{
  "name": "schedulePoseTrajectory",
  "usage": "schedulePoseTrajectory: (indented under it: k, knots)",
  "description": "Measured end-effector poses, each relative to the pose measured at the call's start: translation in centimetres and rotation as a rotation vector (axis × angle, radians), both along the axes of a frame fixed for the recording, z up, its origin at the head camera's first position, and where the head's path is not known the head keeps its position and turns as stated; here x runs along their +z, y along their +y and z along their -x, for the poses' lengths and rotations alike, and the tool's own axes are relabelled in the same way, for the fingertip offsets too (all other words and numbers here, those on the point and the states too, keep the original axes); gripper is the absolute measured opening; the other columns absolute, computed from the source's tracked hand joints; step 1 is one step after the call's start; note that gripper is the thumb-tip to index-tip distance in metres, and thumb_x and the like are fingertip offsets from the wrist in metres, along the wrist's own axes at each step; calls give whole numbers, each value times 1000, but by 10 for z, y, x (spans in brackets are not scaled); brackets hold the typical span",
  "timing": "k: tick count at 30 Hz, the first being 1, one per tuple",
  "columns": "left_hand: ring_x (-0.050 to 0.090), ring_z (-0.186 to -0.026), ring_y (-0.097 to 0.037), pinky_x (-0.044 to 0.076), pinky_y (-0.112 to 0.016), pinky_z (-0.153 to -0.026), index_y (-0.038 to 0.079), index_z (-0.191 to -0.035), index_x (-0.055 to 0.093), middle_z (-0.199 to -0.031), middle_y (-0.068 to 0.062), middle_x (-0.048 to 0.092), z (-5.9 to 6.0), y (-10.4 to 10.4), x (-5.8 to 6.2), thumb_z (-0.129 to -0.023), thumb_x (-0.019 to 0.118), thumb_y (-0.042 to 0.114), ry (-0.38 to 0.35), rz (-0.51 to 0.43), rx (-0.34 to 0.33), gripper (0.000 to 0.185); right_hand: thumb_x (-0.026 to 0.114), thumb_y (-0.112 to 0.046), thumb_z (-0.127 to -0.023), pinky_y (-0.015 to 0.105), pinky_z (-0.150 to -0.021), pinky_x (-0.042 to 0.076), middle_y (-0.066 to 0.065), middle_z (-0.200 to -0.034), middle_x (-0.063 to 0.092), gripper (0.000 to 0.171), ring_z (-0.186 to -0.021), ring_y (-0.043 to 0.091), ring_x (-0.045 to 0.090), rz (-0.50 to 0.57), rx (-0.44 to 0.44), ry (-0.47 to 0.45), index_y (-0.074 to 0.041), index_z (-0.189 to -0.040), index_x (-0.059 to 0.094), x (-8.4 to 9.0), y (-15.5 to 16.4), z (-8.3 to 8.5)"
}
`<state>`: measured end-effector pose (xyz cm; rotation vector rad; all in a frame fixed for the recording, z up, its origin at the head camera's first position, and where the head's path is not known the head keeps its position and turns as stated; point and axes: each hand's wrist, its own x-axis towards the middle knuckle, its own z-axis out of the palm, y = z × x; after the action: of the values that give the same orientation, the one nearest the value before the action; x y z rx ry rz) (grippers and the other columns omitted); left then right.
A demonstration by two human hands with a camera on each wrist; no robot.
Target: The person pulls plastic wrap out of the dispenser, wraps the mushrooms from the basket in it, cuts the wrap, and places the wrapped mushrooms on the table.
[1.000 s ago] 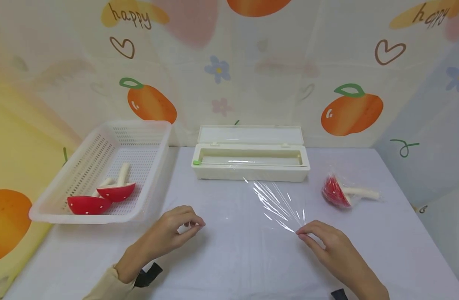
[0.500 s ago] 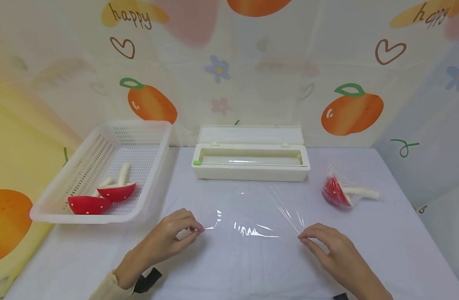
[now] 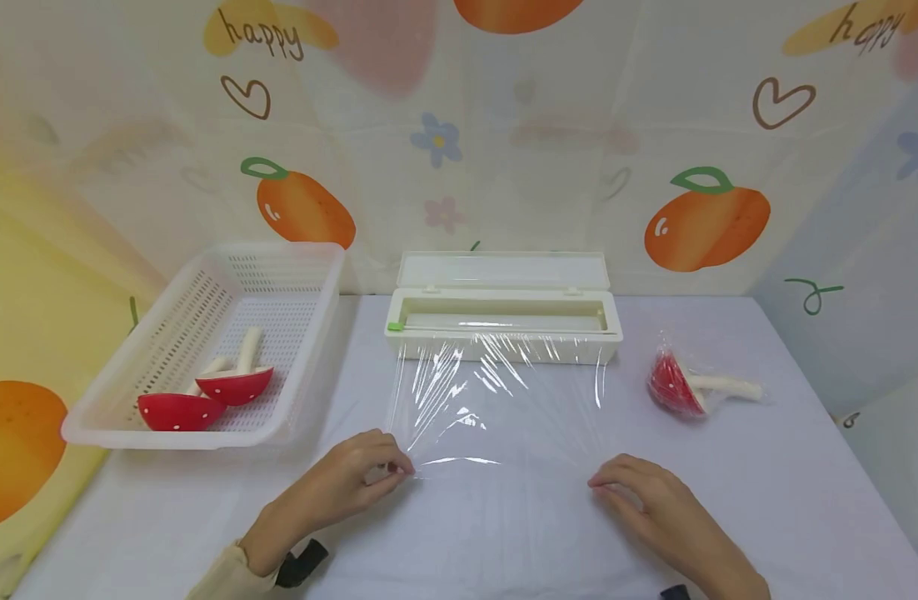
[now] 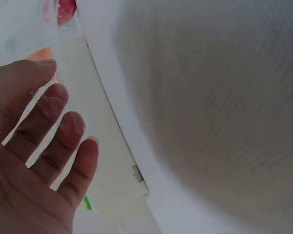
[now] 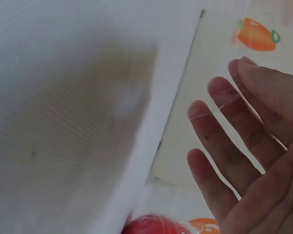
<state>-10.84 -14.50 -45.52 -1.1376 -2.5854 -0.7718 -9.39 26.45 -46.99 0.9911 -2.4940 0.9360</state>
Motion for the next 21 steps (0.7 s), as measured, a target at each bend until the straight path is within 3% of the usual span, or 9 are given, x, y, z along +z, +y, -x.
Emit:
schedulePoseTrajectory:
  k: [6,12,15,21]
  knots:
    - [57,-81,-4,49,-18,-74,18,-94,73,-83,9,66,4,0,-5,-85,76,11,-131,78,47,12,82,-2,-71,1,-84,41,-17,-91,68,30,-86,1,63,-145,-91,7,-23,-92,75,-8,-5,3]
    - [55,-80,-3,49,-23,-76,18,-98,73,-83,9,66,8,1,-7,-87,72,9,-244,139,87,14,81,-7,-76,25,-78,55,-16,-93,68,24,-89,4,63,-255,-102,-36,-23,-92,75,-8,-4,8]
    - [55,-79,-3,49,-23,-77,17,-98,73,-82,9,66,10,2,-8,-87,72,9,-268,160,90,14,81,-7,-77,30,-78,55,-17,-94,67,22,-91,5,62,-272,-86,-36,-22,-92,76,-8,-2,10]
    - [55,-79,-2,49,-24,-76,17,-90,75,-83,11,69,12,5,-8,-86,74,12,-257,196,84,7,76,-11,-84,28,-78,53,-20,-97,61,15,-91,2,57,-285,-49,-91,-21,-96,77,-8,1,15]
